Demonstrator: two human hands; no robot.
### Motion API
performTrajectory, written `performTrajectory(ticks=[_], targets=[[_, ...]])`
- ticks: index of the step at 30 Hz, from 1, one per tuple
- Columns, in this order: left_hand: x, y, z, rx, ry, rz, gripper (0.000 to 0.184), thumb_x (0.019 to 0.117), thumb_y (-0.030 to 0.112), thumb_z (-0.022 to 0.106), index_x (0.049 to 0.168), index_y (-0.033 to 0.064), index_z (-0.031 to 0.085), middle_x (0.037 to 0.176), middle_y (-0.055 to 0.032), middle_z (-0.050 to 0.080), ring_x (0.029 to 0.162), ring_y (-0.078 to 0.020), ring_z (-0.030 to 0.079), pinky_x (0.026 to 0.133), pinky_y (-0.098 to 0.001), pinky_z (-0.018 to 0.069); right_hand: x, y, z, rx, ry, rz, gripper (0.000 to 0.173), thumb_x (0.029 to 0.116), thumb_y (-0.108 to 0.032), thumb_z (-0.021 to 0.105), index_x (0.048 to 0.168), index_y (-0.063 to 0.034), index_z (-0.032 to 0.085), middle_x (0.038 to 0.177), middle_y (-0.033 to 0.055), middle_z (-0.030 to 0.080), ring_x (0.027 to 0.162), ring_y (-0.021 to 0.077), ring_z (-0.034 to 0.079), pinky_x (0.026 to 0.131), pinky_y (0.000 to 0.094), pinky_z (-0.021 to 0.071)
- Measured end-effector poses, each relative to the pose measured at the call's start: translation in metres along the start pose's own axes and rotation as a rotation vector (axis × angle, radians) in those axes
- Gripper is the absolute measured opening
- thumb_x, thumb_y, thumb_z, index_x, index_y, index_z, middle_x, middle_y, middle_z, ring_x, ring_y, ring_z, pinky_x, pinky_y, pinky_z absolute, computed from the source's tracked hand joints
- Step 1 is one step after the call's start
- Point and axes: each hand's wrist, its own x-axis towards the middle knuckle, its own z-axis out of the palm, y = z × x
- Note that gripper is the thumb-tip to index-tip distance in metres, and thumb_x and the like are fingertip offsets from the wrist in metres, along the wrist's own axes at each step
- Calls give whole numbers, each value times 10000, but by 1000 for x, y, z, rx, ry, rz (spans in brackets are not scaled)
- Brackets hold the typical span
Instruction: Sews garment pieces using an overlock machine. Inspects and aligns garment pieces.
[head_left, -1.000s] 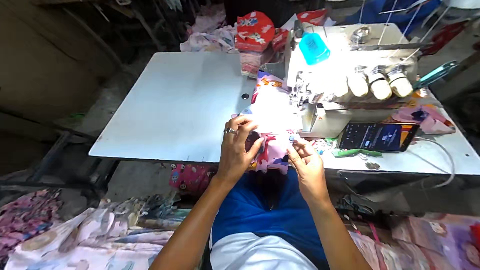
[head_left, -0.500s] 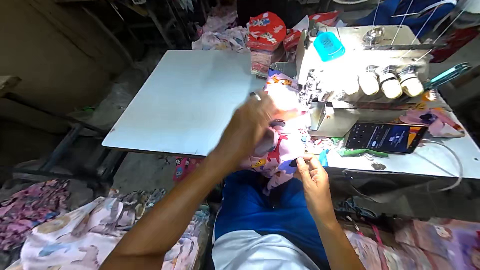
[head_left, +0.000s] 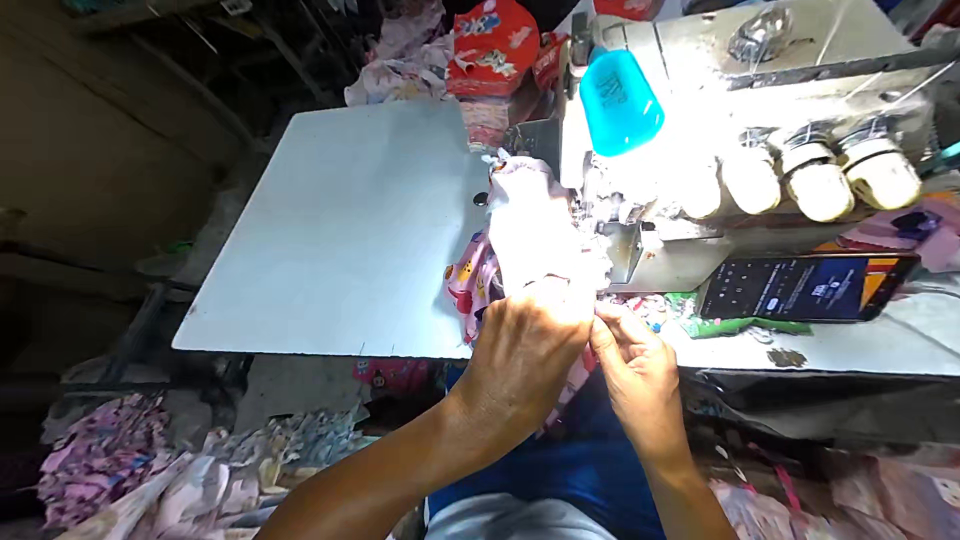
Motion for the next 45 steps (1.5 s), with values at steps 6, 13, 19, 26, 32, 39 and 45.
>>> performTrajectory(ticks=[6,13,19,26,32,39,45], targets=[[-11,7,9,40,87,-54,272,948,126,637,1188,96,762,819,-90,666,637,-227,574,524,-319,404,9,7,-4,9,51,-54,104,925,-49,693,1014,-10,731,996,38,687,865,56,686,802,199,602],[-25,-15,32,-64,189,10,340,951,87,658,1286,66,709,1341,-168,645,1255,-333,587,1083,-445,431,9,2,-8,243,47,51,149,888,20,731,1024,-29,695,888,34,741,768,111,734,738,264,640],[-26,-18,36,-195,326,51,162,955,75,684,1075,76,793,1126,-119,734,1078,-242,660,945,-346,507,8,2,-6,265,106,29,208,873,28,744,1039,-56,649,944,47,739,826,123,734,772,272,632],[-27,-13,32,-167,342,41,95,944,140,718,962,92,798,904,-79,721,893,-209,653,870,-356,489,3,-4,-8,195,109,-19,344,889,39,717,1190,-55,581,973,25,743,871,94,738,795,239,626],[-29,-16,36,-138,323,91,127,926,239,734,972,152,814,935,-64,708,918,-224,627,840,-370,477,9,-3,-11,197,48,-43,349,899,35,707,1208,-44,566,958,26,754,846,103,743,793,252,629],[-40,-34,61,-112,315,151,284,1015,46,557,1234,114,724,1349,-79,679,1330,-241,584,1196,-515,317,5,-8,-13,35,10,-129,179,913,-7,658,1093,-8,662,937,19,726,813,71,709,775,228,611],[-39,-54,26,-69,115,282,363,1015,15,532,1312,132,704,1366,-45,673,1322,-227,589,1151,-447,401,16,-5,-14,-361,40,-318,201,938,-72,648,1083,-52,785,967,33,705,893,49,659,808,182,553]])
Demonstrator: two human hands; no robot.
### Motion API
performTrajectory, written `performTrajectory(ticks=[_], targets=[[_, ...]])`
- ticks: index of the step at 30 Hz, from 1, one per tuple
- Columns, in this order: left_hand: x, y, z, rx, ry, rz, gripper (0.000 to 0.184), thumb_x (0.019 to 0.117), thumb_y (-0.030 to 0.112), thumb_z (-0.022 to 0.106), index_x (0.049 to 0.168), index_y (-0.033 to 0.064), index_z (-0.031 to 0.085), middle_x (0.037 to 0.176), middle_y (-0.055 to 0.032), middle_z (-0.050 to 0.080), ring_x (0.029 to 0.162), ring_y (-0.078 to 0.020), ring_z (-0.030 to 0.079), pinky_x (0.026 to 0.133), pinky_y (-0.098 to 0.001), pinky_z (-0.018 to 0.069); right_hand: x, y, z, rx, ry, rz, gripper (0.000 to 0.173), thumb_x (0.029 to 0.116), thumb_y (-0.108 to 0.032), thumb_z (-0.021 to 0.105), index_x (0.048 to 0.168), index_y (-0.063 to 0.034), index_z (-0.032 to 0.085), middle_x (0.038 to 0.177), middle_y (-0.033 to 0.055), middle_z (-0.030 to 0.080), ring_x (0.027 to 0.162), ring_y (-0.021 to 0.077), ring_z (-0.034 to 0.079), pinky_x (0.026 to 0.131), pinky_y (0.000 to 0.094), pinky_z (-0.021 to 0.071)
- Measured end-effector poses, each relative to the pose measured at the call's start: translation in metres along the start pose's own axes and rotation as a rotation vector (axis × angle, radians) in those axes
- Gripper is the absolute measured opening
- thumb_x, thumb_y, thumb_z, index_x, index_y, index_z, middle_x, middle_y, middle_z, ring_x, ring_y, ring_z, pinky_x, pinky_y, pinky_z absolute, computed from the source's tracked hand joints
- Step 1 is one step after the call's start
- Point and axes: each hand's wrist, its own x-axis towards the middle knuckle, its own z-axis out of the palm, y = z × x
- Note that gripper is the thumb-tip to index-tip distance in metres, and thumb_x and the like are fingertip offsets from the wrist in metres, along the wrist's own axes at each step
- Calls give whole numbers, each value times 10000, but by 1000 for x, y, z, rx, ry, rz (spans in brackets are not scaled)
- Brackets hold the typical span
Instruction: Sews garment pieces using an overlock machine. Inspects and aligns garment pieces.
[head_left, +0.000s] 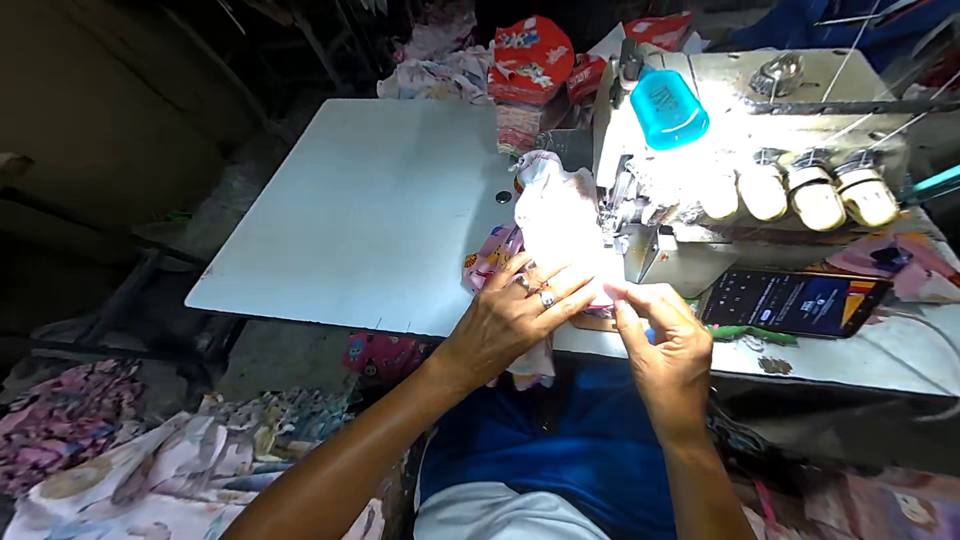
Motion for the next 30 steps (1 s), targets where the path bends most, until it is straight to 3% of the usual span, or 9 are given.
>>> performTrajectory(ticks=[6,12,15,20,23,25,27,28,30], targets=[[44,-23,-13,5,-236,-132,471,993,-64,470,1377,130,661,1439,-41,624,1336,-281,579,1101,-426,441,26,-11,-5,-506,-59,-132,321,971,-18,569,1220,-112,751,998,143,630,890,275,633,746,385,527],[66,-41,-5,28,-257,-342,487,1025,-31,443,1405,194,648,1462,-28,606,1369,-320,548,1061,-511,457,3,-6,-1,-542,-88,-94,371,974,-70,566,1322,-88,694,932,127,670,801,253,662,674,377,537],[59,-32,-3,84,-234,-440,452,1030,-3,460,1408,171,639,1488,-56,581,1374,-330,540,1039,-516,472,-15,0,2,-484,-114,-100,365,1002,-117,575,1329,30,646,1010,167,733,906,267,717,803,373,580],[28,1,-14,12,-121,-574,509,914,-132,569,1368,86,649,1499,-182,493,1252,-411,556,865,-506,547,-23,-5,6,-295,-206,-96,403,1023,-177,587,1352,55,603,1040,106,747,978,178,717,910,300,573],[8,15,-9,-51,10,-610,491,914,-128,573,1336,100,678,1367,-207,545,1139,-363,604,833,-435,564,-17,-12,12,-161,-273,-96,468,1049,-259,573,1398,52,556,1079,92,737,1007,157,702,928,291,560],[-8,26,-10,-154,41,-587,462,912,-96,581,1319,95,686,1345,-185,538,1032,-294,631,763,-389,579,-14,-15,16,-7,-334,-69,541,1061,-298,549,1483,32,471,1194,93,711,1099,128,676,981,273,544],[-25,36,-11,-352,-13,-505,371,949,-17,574,1294,62,684,1323,-163,568,1012,-242,653,809,-358,584,-11,-16,19,157,-411,-36,581,1078,-352,502,1529,6,425,1340,122,644,1220,110,621,1062,270,502],[-33,38,-10,-474,-59,-446,329,977,46,565,1284,49,682,1314,-164,595,1043,-229,666,866,-345,576,-10,-14,19,187,-418,-22,553,1081,-375,483,1499,-14,490,1342,121,638,1219,97,612,1060,263,492],[-47,35,-3,-655,-80,-404,328,1046,212,555,1312,67,679,1285,-132,643,1108,-179,650,953,-310,536,-7,-4,16,189,-309,26,351,1064,-298,518,1196,-61,739,1093,51,694,1023,59,636,905,232,522]])
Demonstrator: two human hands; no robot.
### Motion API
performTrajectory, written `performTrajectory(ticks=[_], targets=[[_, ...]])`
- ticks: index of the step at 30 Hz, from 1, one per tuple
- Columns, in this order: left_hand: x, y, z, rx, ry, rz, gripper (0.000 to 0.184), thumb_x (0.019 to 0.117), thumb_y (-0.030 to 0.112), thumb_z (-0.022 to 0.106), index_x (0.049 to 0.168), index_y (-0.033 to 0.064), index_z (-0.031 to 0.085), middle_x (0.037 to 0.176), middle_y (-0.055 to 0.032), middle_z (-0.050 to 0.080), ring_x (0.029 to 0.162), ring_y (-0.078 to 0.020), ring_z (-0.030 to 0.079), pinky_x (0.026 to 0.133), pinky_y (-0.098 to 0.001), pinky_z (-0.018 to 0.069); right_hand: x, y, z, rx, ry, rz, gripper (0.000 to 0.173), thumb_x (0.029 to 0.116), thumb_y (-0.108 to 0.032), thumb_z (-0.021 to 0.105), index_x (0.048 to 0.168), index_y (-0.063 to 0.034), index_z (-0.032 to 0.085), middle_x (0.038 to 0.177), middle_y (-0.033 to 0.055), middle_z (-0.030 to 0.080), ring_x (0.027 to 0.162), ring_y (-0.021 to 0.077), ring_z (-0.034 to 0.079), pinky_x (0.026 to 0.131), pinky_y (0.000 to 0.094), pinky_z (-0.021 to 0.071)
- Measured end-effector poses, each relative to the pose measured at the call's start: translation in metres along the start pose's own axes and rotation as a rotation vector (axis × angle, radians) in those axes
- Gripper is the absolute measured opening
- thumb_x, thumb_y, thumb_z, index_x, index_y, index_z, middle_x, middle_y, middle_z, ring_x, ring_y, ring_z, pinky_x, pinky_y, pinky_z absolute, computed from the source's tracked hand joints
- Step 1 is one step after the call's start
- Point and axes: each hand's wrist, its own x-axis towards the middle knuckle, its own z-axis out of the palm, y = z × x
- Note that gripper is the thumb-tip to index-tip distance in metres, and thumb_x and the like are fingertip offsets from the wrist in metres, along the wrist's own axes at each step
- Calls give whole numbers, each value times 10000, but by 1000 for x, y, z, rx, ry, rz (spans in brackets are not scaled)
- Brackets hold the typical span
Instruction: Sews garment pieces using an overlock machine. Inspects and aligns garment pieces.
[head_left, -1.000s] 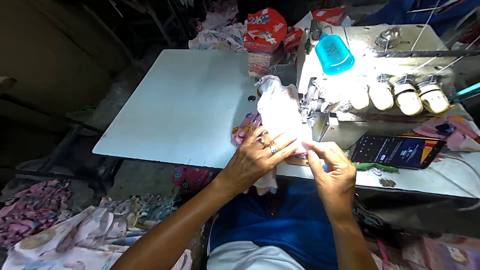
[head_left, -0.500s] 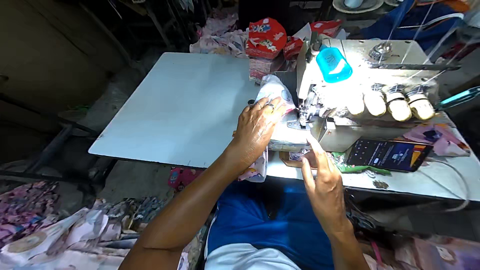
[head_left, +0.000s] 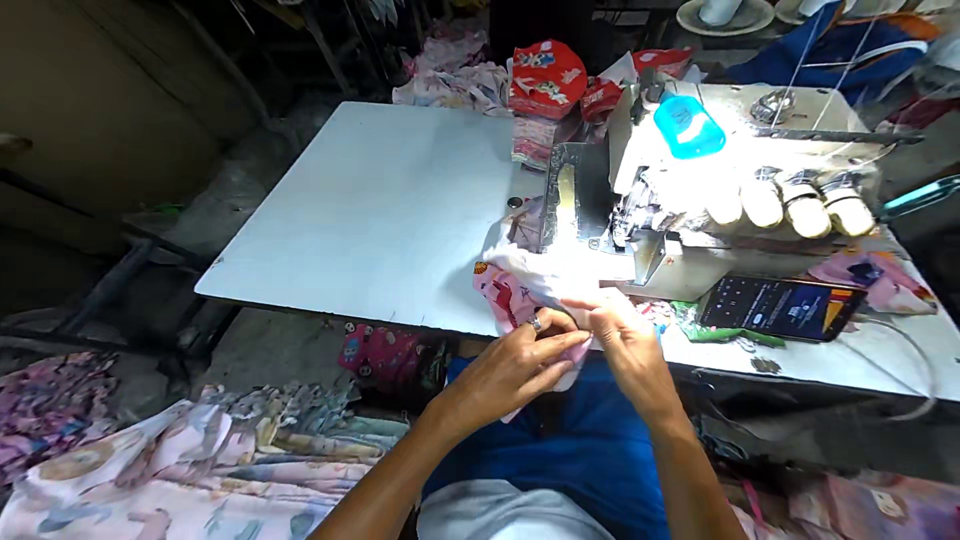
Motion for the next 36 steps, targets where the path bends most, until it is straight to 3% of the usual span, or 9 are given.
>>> performTrajectory(ticks=[3,7,13,17,19,23,29,32,36], targets=[[-2,-28,-2,179,242,-141,445,993,313,659,1376,92,612,1334,-121,617,1146,-235,644,929,-414,560,0,19,-24,-67,258,70,174,990,-130,626,915,-26,744,886,15,690,834,12,647,767,177,547],[13,-75,-12,323,178,-250,375,901,212,778,1215,18,708,1295,-232,623,1125,-423,625,928,-581,521,-6,13,-39,-82,260,115,154,970,-84,644,1044,33,712,972,54,692,844,9,650,757,150,550],[82,-67,-137,146,149,-357,246,1042,164,582,1122,-37,699,964,-172,719,740,-204,674,710,-390,567,-35,-35,1,386,-9,147,306,971,33,593,1269,104,614,1159,94,712,918,133,736,851,286,637],[112,-64,-187,284,260,-192,639,977,150,665,1547,20,409,1616,-218,352,1472,-322,399,1197,-450,362,-46,-33,31,582,-82,289,555,1002,25,539,1492,152,311,1320,192,666,1161,272,697,1013,386,581],[102,-63,-181,368,194,-178,708,955,143,688,1574,19,368,1651,-247,262,1511,-391,302,1219,-519,279,-55,-32,39,581,-170,364,594,1013,-14,541,1525,132,279,1356,182,644,1170,256,691,1002,385,587],[36,-67,-130,448,109,-364,422,1048,262,577,1405,38,592,1430,-198,579,1335,-386,543,1095,-596,424,-81,-26,47,537,-313,446,615,1014,-61,570,1544,95,300,1378,179,612,1084,223,719,925,370,622],[-56,-64,-41,491,344,-628,629,910,492,734,1309,14,647,1491,-221,505,1388,-450,445,1101,-657,366,-89,-12,42,155,-537,280,575,1050,-171,562,1539,48,354,1148,62,744,895,126,758,788,305,657],[-71,-56,-20,428,477,-543,251,957,320,709,1002,76,745,1318,-137,623,1270,-371,531,1033,-577,415,-77,-15,36,-63,-533,182,332,1040,-191,546,1320,-52,656,892,-23,756,698,62,712,647,255,624],[-77,-26,-30,26,413,-527,199,1063,236,549,1111,51,602,886,-42,636,769,-110,621,709,-305,532,-44,-29,34,-98,-316,-123,249,1029,-71,521,1139,-16,737,983,63,705,701,34,636,636,176,565]])
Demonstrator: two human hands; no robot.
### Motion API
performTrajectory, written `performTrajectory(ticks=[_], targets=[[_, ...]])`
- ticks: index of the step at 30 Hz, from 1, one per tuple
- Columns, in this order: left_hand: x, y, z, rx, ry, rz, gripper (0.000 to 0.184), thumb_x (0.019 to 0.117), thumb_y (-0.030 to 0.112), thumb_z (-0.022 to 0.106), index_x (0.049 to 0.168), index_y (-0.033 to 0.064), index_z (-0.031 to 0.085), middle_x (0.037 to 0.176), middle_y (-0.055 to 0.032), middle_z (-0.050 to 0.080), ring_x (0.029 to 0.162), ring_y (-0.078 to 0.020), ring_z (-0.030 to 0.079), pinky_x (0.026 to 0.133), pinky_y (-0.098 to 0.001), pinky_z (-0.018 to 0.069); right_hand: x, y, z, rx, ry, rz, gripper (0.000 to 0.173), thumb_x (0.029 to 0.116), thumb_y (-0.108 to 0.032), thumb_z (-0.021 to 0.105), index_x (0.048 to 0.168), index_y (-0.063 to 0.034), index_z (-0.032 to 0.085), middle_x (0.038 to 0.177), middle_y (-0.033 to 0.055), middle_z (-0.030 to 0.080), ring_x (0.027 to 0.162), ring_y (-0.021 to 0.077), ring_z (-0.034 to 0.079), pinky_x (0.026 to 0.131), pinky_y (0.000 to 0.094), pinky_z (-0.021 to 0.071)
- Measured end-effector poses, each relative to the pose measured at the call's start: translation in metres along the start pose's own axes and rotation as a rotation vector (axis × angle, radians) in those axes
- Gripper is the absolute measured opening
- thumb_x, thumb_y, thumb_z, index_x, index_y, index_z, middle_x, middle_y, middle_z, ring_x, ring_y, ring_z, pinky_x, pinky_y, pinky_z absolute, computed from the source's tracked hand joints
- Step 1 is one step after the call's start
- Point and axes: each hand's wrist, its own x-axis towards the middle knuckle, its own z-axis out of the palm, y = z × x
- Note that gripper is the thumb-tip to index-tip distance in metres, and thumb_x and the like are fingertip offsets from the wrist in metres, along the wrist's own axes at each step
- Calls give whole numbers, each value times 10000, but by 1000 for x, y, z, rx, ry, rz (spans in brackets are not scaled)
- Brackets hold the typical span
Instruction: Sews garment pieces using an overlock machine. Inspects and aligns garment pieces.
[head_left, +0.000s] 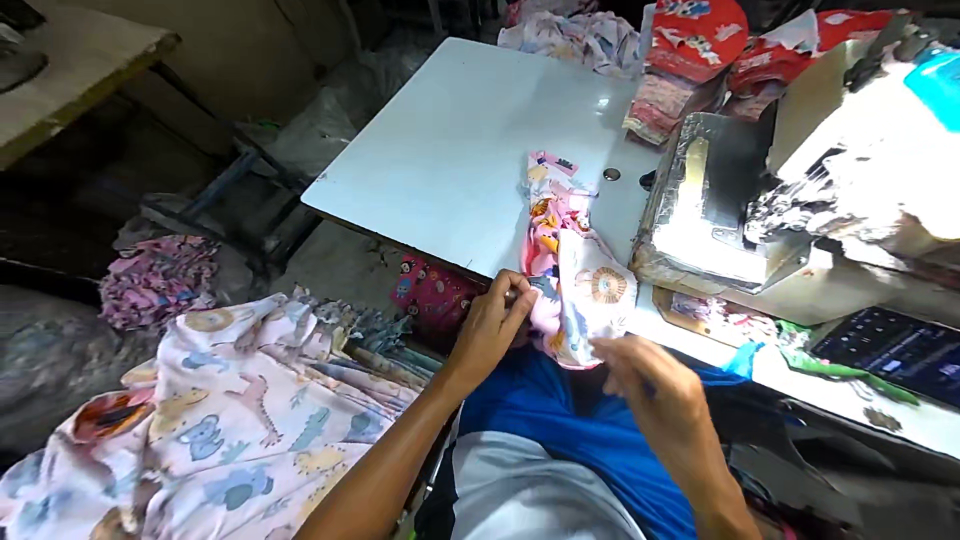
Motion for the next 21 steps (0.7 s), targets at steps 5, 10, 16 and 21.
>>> performTrajectory(ticks=[5,10,16,21], targets=[[-21,37,-25,-46,-296,392,265,1051,272,578,1017,33,689,867,-46,713,790,-43,657,753,-185,522,44,-20,4,-197,-223,-249,395,1015,-32,502,1375,-133,630,1321,67,687,837,208,735,643,391,588],[-33,39,-65,42,-264,312,353,980,367,678,1240,129,652,904,64,736,821,17,669,789,-186,552,52,-17,6,-310,-256,-319,145,951,-19,600,945,-69,737,854,98,696,660,266,683,537,438,551],[-36,4,-120,584,-2,17,265,855,-34,745,1092,79,782,912,-212,714,826,-450,684,721,-693,505,47,-27,-54,-412,165,-186,189,984,-169,612,1058,-49,739,842,93,650,676,206,593,575,364,468],[12,22,-171,435,299,-48,306,1042,105,456,1224,4,680,1190,-188,704,1080,-283,683,965,-549,515,-15,-21,-38,59,-282,-207,402,952,-496,671,765,-140,702,837,27,646,841,169,612,786,395,484]])
